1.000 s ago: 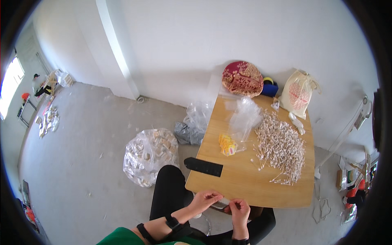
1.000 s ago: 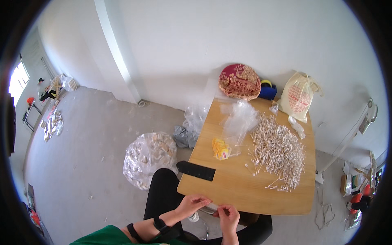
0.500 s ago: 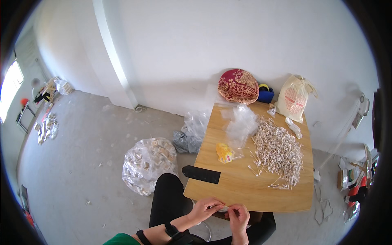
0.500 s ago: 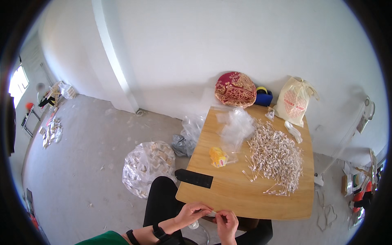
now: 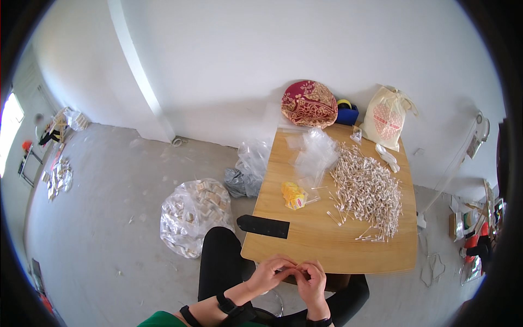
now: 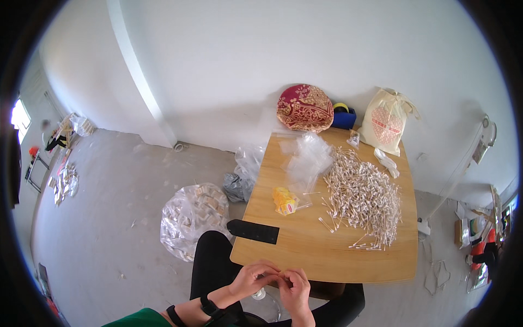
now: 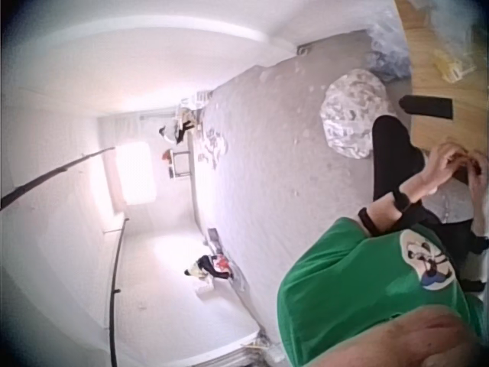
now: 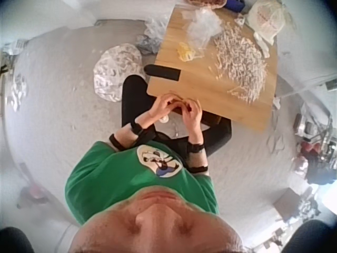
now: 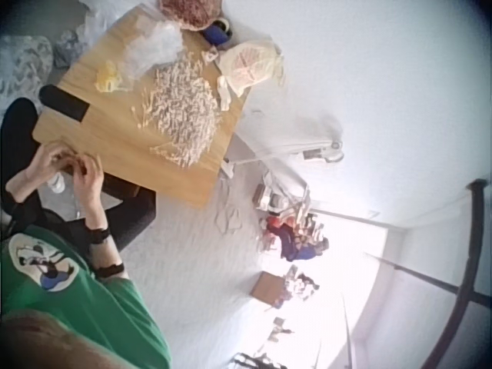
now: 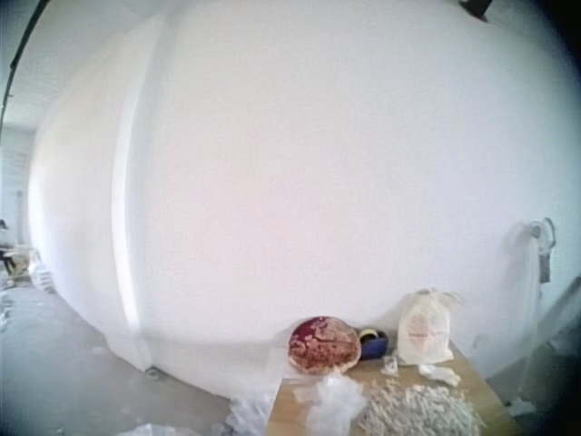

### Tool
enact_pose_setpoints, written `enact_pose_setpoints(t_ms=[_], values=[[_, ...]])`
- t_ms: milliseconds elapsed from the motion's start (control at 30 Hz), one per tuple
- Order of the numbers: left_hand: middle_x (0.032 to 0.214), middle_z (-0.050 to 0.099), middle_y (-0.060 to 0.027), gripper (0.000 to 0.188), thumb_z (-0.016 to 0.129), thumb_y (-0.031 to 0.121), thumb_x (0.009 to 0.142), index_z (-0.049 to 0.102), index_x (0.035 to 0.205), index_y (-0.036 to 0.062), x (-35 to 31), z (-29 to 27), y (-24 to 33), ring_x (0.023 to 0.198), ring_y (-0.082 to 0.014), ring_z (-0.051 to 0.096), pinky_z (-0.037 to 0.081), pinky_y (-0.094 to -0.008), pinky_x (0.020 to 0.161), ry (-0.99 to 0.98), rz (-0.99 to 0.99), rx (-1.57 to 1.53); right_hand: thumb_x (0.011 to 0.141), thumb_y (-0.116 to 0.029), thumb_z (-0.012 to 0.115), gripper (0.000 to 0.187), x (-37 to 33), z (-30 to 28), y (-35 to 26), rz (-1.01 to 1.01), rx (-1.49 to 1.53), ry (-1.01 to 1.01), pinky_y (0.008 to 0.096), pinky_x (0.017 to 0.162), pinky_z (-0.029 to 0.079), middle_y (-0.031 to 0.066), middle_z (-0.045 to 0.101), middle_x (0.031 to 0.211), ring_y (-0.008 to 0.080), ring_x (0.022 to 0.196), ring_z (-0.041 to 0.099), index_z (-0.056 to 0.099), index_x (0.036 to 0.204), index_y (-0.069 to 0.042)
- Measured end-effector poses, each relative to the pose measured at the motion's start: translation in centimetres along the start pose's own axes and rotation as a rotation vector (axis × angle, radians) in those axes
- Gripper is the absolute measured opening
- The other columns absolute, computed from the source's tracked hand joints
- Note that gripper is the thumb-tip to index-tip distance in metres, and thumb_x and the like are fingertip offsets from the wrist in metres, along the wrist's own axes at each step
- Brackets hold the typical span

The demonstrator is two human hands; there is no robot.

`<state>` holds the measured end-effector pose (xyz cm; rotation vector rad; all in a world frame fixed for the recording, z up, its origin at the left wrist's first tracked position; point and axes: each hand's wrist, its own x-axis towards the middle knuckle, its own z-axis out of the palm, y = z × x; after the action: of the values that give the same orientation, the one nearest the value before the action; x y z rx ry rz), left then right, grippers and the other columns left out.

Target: The recorder is counting groups of cotton swabs and placing them into small plastic bags with labels.

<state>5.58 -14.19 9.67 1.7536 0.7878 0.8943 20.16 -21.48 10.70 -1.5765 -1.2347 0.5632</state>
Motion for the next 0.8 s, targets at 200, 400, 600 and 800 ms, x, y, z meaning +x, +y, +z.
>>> enact_pose_setpoints(t_ms=[200, 400, 600, 800], values=[[0.092, 0.071, -0.009, 0.012, 0.079, 0.003, 0.077, 0.07, 0.085, 0.0009, 0.1, 0.0, -0.3, 0.089, -0.0271, 0.068, 0.055, -0.0344, 0.077, 0.009, 0.116, 0.096, 0.076, 0.005, 0.079, 0.014, -0.4, -0.3, 0.5, -0.02, -0.027, -0.016, 0.0295, 0.057, 0.051, 0.0107, 0.064, 0.086, 0.0217, 0.066, 0.064, 0.068, 0.084, 0.0], [0.08, 0.065, -0.0087, 0.021, 0.084, 0.008, 0.072, 0.063, 0.077, 0.0026, 0.9, -1.7, -0.4, 0.081, -0.0277, 0.065, 0.052, -0.0363, 0.067, -0.044, 0.14, 0.183, 0.076, 0.003, 0.078, 0.014, -0.4, -0.9, 1.0, -0.005, -0.02, -0.04, 0.0317, 0.059, 0.052, 0.0117, 0.064, 0.083, 0.0234, 0.067, 0.064, 0.067, 0.082, 0.0], [0.073, 0.062, -0.0108, 0.033, 0.087, 0.015, 0.07, 0.056, 0.071, 0.0037, 0.9, -1.1, -2.0, 0.071, -0.0314, 0.062, 0.049, -0.04, 0.062, -0.097, 0.071, 0.27, 0.075, 0.001, 0.08, 0.017, -0.4, -0.4, 2.9, 0.129, -0.041, -0.009, 0.0329, 0.059, 0.05, 0.0091, 0.063, 0.075, 0.0237, 0.067, 0.062, 0.065, 0.08, -0.003], [0.075, 0.063, -0.0109, 0.028, 0.086, 0.011, 0.07, 0.059, 0.073, 0.0036, 3.0, -1.0, -4.5, 0.075, -0.0327, 0.063, 0.05, -0.042, 0.065, -0.06, 0.188, 0.39, 0.077, -0.003, 0.08, 0.018, 1.9, 0.9, 5.4, 0.102, -0.029, 0.081, 0.0362, 0.061, 0.049, 0.0104, 0.062, 0.076, 0.0271, 0.07, 0.061, 0.062, 0.079, -0.002]])
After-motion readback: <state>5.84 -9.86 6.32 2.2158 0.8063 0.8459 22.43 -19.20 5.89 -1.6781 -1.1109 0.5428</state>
